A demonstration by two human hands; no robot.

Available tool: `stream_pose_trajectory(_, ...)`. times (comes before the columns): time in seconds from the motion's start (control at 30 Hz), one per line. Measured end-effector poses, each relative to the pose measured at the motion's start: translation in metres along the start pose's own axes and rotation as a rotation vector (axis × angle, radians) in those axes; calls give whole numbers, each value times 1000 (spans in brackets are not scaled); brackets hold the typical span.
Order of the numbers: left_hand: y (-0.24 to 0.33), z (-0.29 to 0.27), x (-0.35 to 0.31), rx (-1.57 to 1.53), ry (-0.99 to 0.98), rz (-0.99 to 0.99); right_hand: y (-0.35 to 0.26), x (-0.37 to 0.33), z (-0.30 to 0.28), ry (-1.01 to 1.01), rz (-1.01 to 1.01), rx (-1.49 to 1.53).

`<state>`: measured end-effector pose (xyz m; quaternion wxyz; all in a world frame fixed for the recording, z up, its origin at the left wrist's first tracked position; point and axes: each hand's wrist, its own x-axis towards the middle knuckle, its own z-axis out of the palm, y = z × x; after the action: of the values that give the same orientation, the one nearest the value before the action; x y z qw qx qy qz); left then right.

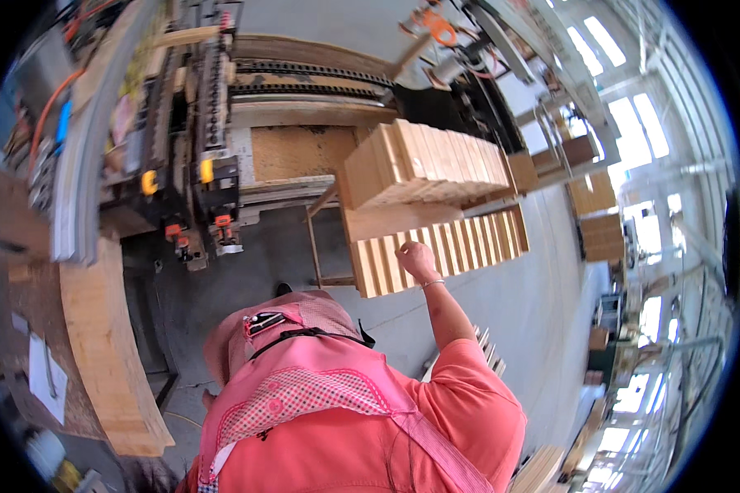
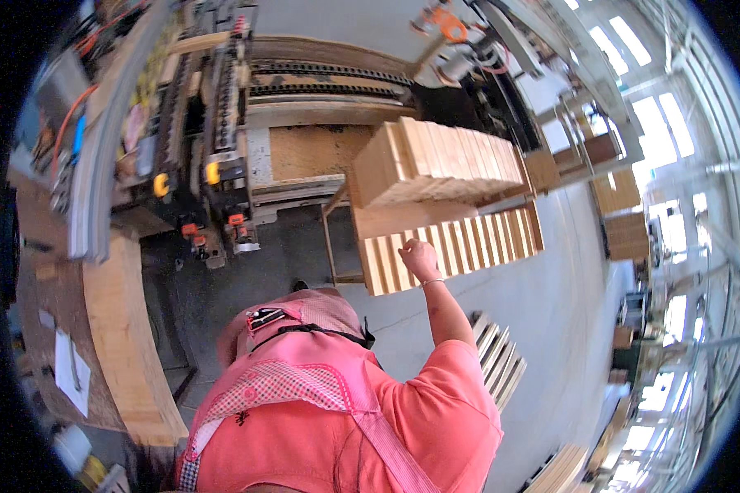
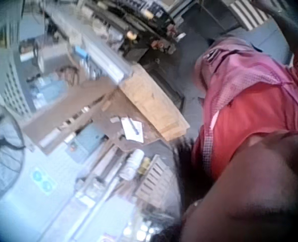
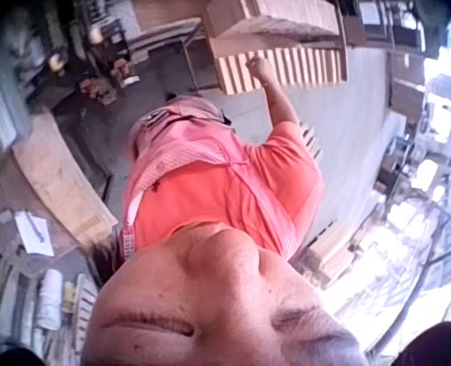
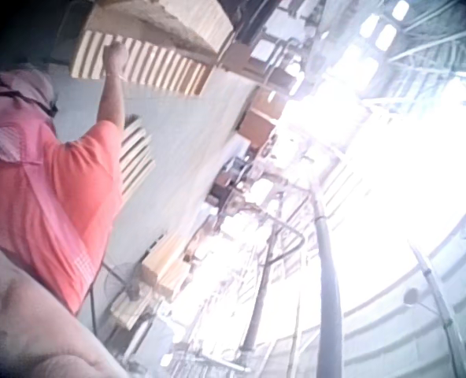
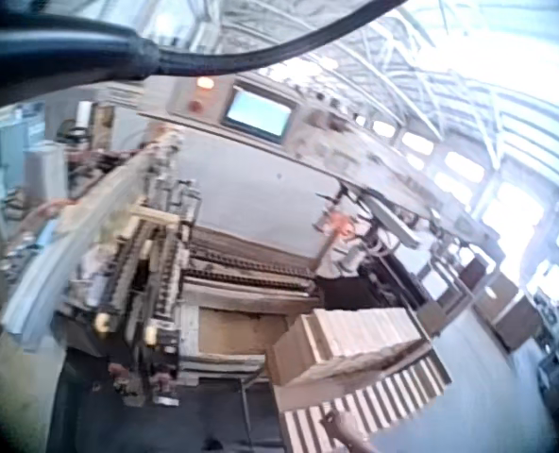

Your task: The person operates a woodworking machine to process small wooden blocks. They pick up blocks from a stack, feed them into the machine, and then place the processed blocks onto a workbench. The person repeats this cycle multiple times, handling the blocks by hand.

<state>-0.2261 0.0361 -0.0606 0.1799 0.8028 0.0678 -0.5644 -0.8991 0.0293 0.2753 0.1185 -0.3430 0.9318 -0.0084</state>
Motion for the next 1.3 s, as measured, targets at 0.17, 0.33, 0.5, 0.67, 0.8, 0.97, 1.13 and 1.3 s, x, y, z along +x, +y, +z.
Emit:
stream_pose_trajectory(0.17,99,77,-35,160,-84,186,122,16,-11,289,390,28)
stream_pose_trajectory(0.33,154,126,-97,254,-111,261,250,55,-49,401,589,-55)
stream_pose_trajectory(0.5,159,141,-147,313,-151,317,334,97,-80,332,739,-145)
stream_pose_trajectory(0.67,149,144,-184,291,-129,398,365,118,-94,201,798,-98)
stream_pose_trajectory(0.8,148,134,-181,253,-177,419,373,129,-96,168,815,-120)
stream_pose_trajectory(0.97,142,150,-176,262,-137,444,377,135,-97,200,685,-292)
stream_pose_trajectory(1.13,164,155,-175,355,-292,441,375,121,-101,127,726,-195)
stream_pose_trajectory(1.3,167,191,-209,278,-38,513,378,112,-100,456,285,-397)
